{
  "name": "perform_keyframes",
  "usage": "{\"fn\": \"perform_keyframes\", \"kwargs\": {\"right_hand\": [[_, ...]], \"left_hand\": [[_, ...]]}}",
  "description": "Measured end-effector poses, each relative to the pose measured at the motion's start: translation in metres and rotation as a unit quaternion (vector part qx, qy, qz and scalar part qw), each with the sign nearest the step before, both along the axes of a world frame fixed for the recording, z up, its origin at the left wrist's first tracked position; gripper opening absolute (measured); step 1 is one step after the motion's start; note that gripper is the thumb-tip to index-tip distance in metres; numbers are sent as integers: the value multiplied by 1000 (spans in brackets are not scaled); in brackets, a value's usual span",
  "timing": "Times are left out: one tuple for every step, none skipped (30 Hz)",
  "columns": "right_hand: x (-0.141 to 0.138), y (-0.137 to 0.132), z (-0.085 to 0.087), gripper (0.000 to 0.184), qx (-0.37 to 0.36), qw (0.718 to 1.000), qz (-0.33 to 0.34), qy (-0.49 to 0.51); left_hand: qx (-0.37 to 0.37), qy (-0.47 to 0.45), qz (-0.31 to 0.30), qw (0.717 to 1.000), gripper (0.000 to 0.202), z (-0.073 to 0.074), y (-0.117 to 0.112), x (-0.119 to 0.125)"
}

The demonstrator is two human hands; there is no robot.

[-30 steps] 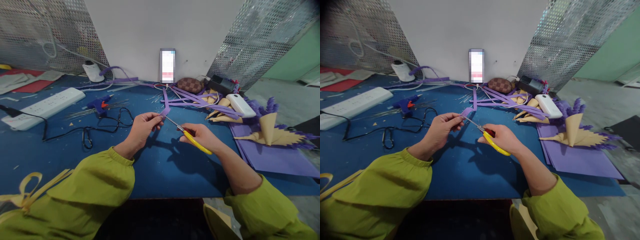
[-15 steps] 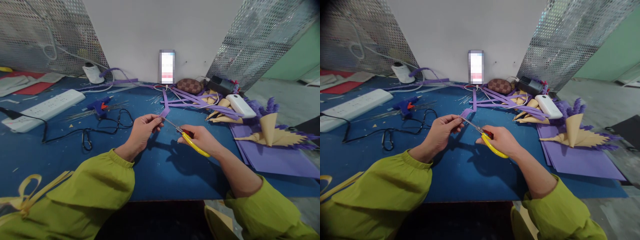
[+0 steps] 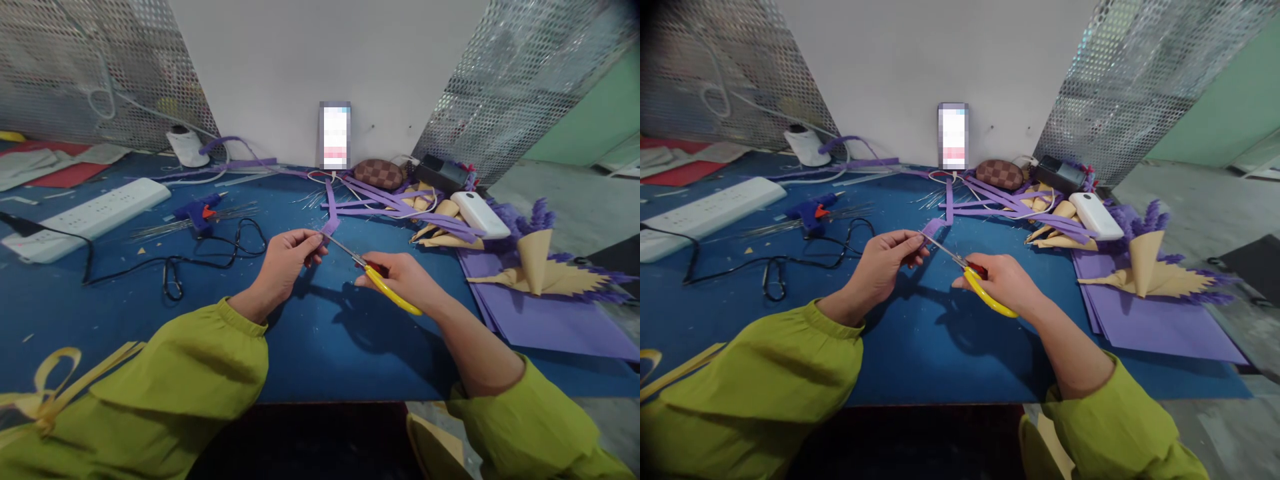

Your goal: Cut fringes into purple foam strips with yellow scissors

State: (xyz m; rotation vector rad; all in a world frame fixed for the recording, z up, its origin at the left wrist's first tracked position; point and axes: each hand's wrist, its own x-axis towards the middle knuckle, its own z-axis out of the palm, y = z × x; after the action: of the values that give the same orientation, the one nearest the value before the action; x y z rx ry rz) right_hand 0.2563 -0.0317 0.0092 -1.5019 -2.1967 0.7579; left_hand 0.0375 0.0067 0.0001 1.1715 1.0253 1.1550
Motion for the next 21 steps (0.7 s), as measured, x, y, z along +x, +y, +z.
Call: {"fn": "perform_keyframes", "kwargs": {"right_hand": [[0, 0, 0, 39, -1, 1000, 1, 1], [0, 0, 0, 40, -2, 1000, 3, 4], [0, 0, 0, 40, -3, 1000, 4, 7], [1, 0, 0, 40, -7, 1000, 7, 12], [1, 0, -1, 40, -14, 1000, 9, 20], [2, 1, -2, 39, -23, 999, 12, 32], [3, 1, -3, 38, -37, 998, 16, 49], [4, 2, -4, 37, -52, 996, 19, 67], [4, 2, -5, 36, -65, 994, 22, 85], [5, 3, -6, 37, -76, 992, 23, 98], [5, 3, -6, 37, -83, 991, 22, 106], [6, 4, -6, 37, -84, 990, 20, 109], [6, 4, -6, 37, -80, 991, 17, 107], [6, 4, -6, 37, -73, 992, 13, 103], [6, 4, -5, 37, -66, 993, 10, 97], [5, 4, -5, 36, -59, 994, 9, 91], [5, 4, -4, 36, -51, 995, 9, 83], [5, 3, -4, 35, -44, 996, 10, 75], [5, 3, -4, 35, -39, 997, 10, 69], [4, 3, -4, 35, -34, 997, 9, 63], [4, 3, -4, 36, -29, 998, 7, 57]], "left_hand": [[4, 5, 1, 1000, 19, 0, 0, 0], [6, 8, 1, 1000, 18, 0, 0, 0], [6, 9, 1, 1000, 18, 0, 1, 0], [2, 6, 0, 1000, 17, 0, 1, -1], [-7, -3, -4, 1000, 16, 0, 1, -1], [-22, -17, -10, 1000, 15, 1, 1, -2], [-41, -35, -19, 998, 15, 2, 2, -2], [-60, -53, -31, 996, 15, 3, 2, -3], [-77, -69, -43, 994, 16, 3, 2, -4], [-89, -80, -52, 991, 16, 4, 2, -4], [-95, -85, -57, 990, 17, 5, 2, -4], [-96, -84, -57, 990, 18, 5, 2, -4], [-92, -79, -53, 991, 19, 5, 2, -4], [-86, -72, -47, 993, 19, 5, 2, -4], [-78, -65, -40, 994, 19, 4, 2, -4], [-70, -58, -34, 995, 19, 3, 2, -3], [-60, -52, -30, 996, 19, 3, 2, -3], [-50, -46, -26, 997, 18, 2, 2, -2], [-40, -40, -21, 998, 18, 2, 3, -2], [-31, -36, -17, 999, 18, 1, 3, -2], [-24, -32, -11, 999, 18, 1, 2, -2]]}}
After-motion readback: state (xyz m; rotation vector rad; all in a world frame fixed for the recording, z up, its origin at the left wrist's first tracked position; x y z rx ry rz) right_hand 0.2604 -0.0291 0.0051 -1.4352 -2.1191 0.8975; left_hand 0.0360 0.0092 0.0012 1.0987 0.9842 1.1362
